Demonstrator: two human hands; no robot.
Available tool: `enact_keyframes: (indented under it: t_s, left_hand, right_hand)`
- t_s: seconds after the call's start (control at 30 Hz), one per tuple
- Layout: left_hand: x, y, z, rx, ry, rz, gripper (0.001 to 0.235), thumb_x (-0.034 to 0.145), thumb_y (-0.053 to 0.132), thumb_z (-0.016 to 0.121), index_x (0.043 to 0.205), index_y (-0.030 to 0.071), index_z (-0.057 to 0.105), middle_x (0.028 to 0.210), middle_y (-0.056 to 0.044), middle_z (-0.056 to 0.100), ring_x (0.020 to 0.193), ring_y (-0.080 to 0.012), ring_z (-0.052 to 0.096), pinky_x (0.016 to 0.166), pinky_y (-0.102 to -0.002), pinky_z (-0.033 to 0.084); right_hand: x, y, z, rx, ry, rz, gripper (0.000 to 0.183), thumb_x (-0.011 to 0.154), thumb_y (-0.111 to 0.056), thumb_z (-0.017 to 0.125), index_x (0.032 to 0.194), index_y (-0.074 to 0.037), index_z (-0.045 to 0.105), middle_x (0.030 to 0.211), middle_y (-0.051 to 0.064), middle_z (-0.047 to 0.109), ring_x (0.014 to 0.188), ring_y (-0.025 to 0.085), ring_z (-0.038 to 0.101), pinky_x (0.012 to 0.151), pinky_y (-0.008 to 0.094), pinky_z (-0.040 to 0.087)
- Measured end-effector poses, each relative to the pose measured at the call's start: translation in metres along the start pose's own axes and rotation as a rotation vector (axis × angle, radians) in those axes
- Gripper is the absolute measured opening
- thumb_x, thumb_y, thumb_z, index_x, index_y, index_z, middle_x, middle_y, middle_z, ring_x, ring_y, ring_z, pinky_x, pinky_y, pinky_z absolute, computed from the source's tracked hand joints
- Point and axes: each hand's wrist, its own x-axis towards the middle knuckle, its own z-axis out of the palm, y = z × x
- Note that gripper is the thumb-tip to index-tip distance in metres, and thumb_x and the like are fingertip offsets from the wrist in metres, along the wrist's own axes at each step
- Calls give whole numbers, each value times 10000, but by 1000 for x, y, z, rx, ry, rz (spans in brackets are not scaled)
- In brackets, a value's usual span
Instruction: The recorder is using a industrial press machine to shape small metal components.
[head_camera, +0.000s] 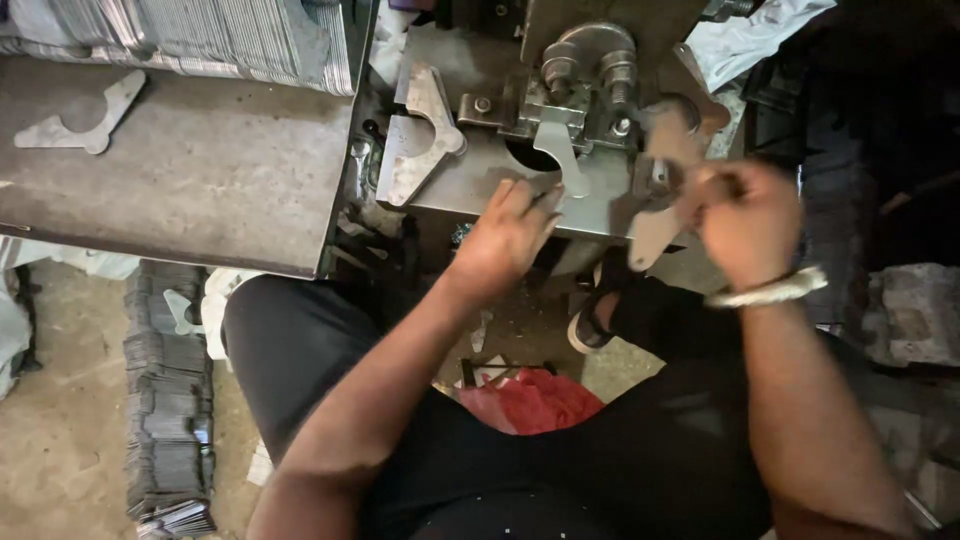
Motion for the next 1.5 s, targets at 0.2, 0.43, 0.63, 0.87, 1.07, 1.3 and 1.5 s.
enact_keyframes:
  t_s: [0.2, 0.43, 0.63, 0.87, 1.07, 1.3, 1.5]
  left_hand:
    - [-1, 6, 8, 66, 27, -56, 429, 964, 165, 686, 1347, -18, 626, 1151, -172, 594, 1078, -358, 555, 1015, -427, 482]
    - [-2, 5, 8, 40, -7, -49, 443, 962, 148, 698, 1359, -33, 617, 1140, -166, 582, 1053, -347, 554, 984, -421, 501]
    - [0, 7, 4, -8, 35, -72, 421, 959, 159, 708, 1339, -6, 631, 1158, -166, 588, 1057, -350, 566, 973, -432, 506]
    - [-2, 5, 3, -42, 70, -57, 401, 963, 168, 694, 1327, 7, 642, 1240, -150, 622, 1101, -354, 578, 1004, -438, 505]
    - [-3, 6, -8, -44, 89, -28, 347, 963, 192, 695, 1256, 14, 645, 1207, -178, 635, 1099, -380, 592, 998, -459, 504]
    - [3, -6, -84, -172, 38, -350, 399, 941, 232, 717, 1291, 46, 670, 1186, -193, 688, 1114, -367, 644, 985, -444, 508]
    - [-35, -96, -50, 260, 90, -415, 400, 902, 187, 742, 1230, -31, 675, 1346, -266, 610, 1321, -438, 526, 1108, -481, 419]
  right_hand:
    - [74, 46, -4, 273, 164, 58, 86, 995, -124, 801, 1058, -66, 794, 928, 66, 765, 752, 129, 698, 659, 282, 553]
    - [102, 72, 35, -293, 407, -456, 100, 862, -76, 884, 938, -51, 823, 911, 149, 725, 881, 335, 660, 755, 458, 526]
    - [58, 44, 35, -71, 492, -390, 171, 1018, -20, 691, 1180, -37, 744, 1273, 178, 602, 1159, 322, 646, 976, 438, 550]
    - [-36, -51, 67, -61, -10, -588, 330, 956, 2, 668, 1276, -74, 696, 1305, 133, 653, 1280, 339, 613, 1122, 459, 511]
    - [-40, -54, 78, -202, -167, -671, 620, 821, -34, 723, 1431, 3, 623, 1527, 227, 458, 1372, 429, 435, 1168, 497, 370]
    - [-48, -67, 60, -183, -315, -574, 222, 948, -155, 691, 1154, -77, 725, 1063, 117, 731, 968, 282, 701, 873, 416, 528]
    - [7, -12, 127, 642, -499, 354, 258, 1045, -290, 598, 1041, -54, 705, 858, 63, 768, 709, 138, 710, 559, 274, 534]
